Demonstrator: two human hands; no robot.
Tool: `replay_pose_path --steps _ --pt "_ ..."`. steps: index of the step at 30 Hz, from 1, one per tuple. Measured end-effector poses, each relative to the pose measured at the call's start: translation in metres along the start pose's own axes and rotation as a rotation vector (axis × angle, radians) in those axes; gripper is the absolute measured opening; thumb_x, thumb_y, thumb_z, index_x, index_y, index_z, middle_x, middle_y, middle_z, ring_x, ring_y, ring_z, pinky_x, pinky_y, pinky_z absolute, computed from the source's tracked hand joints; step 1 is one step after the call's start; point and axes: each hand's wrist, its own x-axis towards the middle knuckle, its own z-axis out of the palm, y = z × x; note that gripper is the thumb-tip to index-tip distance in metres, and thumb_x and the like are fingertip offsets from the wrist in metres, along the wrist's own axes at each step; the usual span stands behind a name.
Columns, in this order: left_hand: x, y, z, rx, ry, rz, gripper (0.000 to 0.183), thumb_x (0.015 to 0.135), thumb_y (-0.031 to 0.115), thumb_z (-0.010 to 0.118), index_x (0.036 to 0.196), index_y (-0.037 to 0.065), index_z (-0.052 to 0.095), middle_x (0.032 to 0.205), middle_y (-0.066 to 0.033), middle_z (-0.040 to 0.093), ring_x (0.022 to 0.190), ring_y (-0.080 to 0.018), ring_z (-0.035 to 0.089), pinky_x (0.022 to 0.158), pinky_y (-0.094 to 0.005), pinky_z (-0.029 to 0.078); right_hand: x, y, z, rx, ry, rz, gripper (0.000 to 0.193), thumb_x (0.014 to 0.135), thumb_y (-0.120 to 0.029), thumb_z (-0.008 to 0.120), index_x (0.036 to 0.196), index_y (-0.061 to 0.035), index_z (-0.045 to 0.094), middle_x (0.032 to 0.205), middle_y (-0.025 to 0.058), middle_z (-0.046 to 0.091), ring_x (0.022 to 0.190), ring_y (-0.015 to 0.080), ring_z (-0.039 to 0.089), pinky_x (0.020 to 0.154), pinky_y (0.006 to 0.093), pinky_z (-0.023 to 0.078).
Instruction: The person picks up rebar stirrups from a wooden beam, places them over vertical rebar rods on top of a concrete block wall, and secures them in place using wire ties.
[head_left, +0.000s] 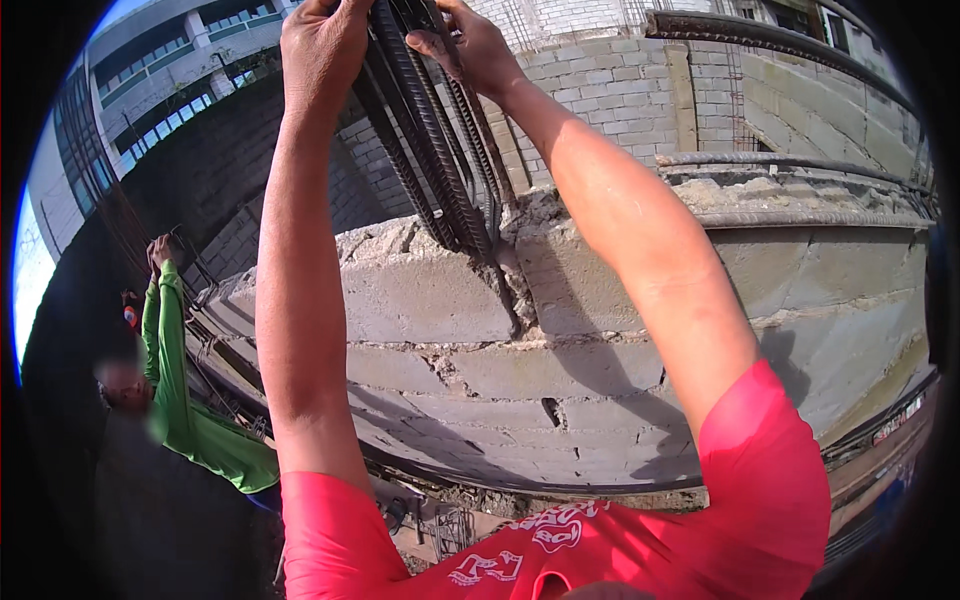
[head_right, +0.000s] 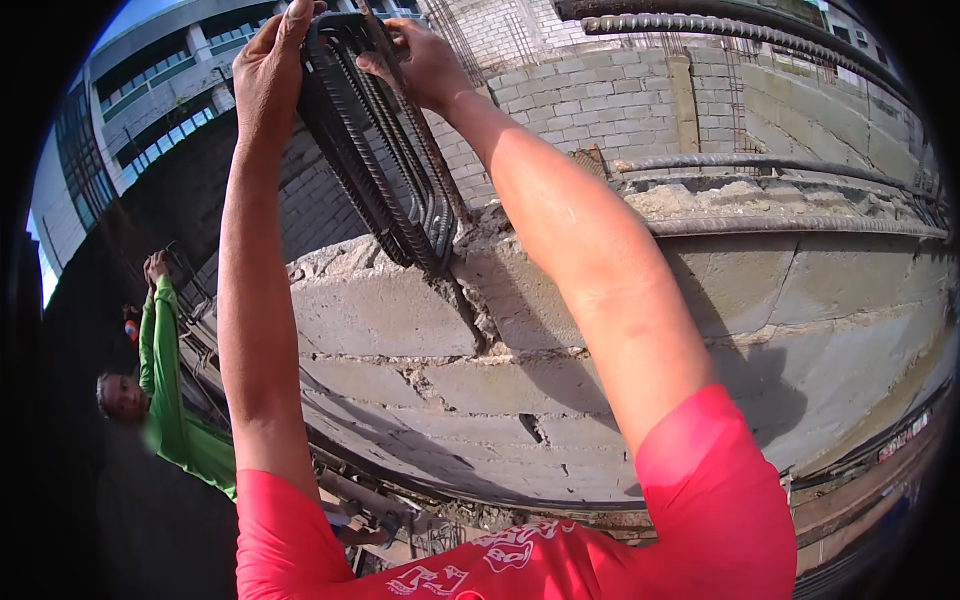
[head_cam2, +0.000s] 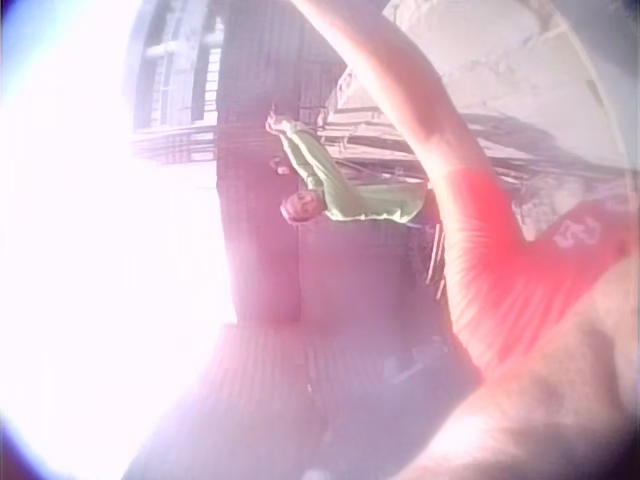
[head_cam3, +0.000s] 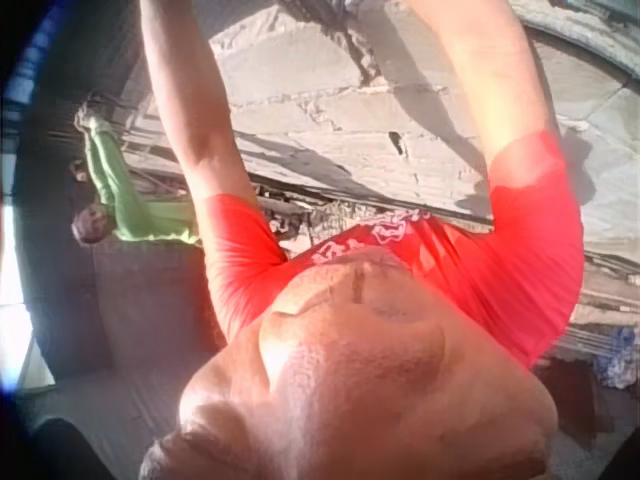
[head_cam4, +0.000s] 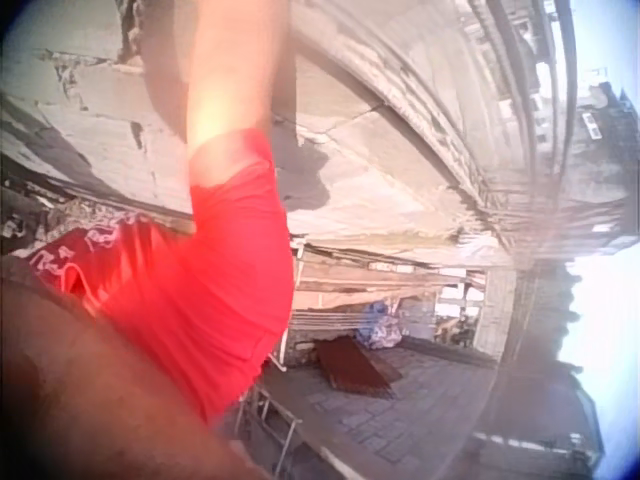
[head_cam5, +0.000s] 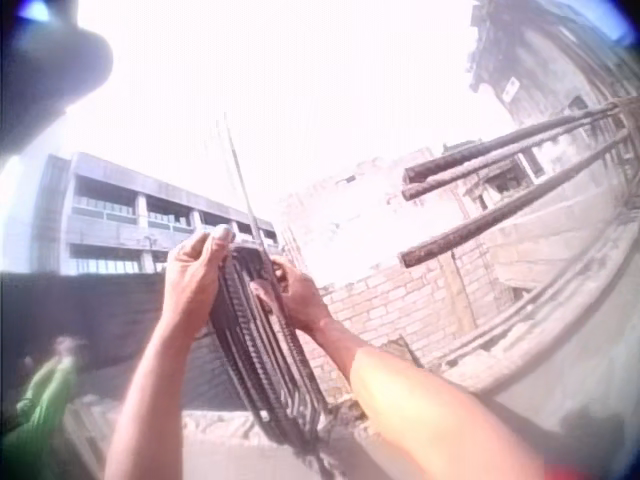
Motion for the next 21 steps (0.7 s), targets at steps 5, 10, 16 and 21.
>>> replay_pose_path --steps 5,10,16,21 --pt "-0.006 -0.005 0.016 -0.321 -0.018 0.023 0.034 0.099 0.035 0.065 0.105 0.002 0.071 0.087 -0.0006 0.068 0.081 -0.0070 0.060 0.071 -0.0237 0.048 0.007 0.005 0.002 0.144 -0.087 -0.050 0.040 0.094 -0.025 0.066 0.124 0.0018 0.061 0.103 0.0127 0.071 0.088 0.0179 0.066 0.078 0.0337 0.055" --pt "0.001 -0.030 -0.002 -0.550 -0.180 0.046 0.048 0.091 0.030 0.074 0.126 -0.001 0.063 0.107 -0.0054 0.069 0.098 -0.0111 0.061 0.087 -0.0255 0.048 0.011 0.016 0.000 0.286 -0.133 0.132 0.046 0.088 -0.044 0.075 0.107 -0.0027 0.067 0.082 0.0074 0.070 0.076 0.0166 0.067 0.072 0.0321 0.053" --pt "-0.005 -0.052 0.000 -0.219 -0.072 0.248 0.063 0.079 0.054 0.077 0.124 0.010 0.069 0.143 -0.0146 0.055 0.134 -0.0261 0.050 0.112 -0.0403 0.040 0.001 0.008 0.010 0.505 -0.071 0.273 0.020 0.098 -0.011 0.063 0.115 -0.0012 0.065 0.098 -0.0019 0.067 0.084 0.0042 0.057 0.074 0.0220 0.047" --pt "-0.006 -0.047 0.014 -0.370 -0.084 0.157 0.066 0.076 0.055 0.079 0.121 0.008 0.068 0.138 -0.0158 0.056 0.129 -0.0254 0.052 0.110 -0.0401 0.041 0.001 0.012 0.001 0.322 -0.040 0.220 0.019 0.096 -0.010 0.062 0.113 -0.0014 0.066 0.096 -0.0022 0.067 0.084 0.0040 0.057 0.072 0.0221 0.048"
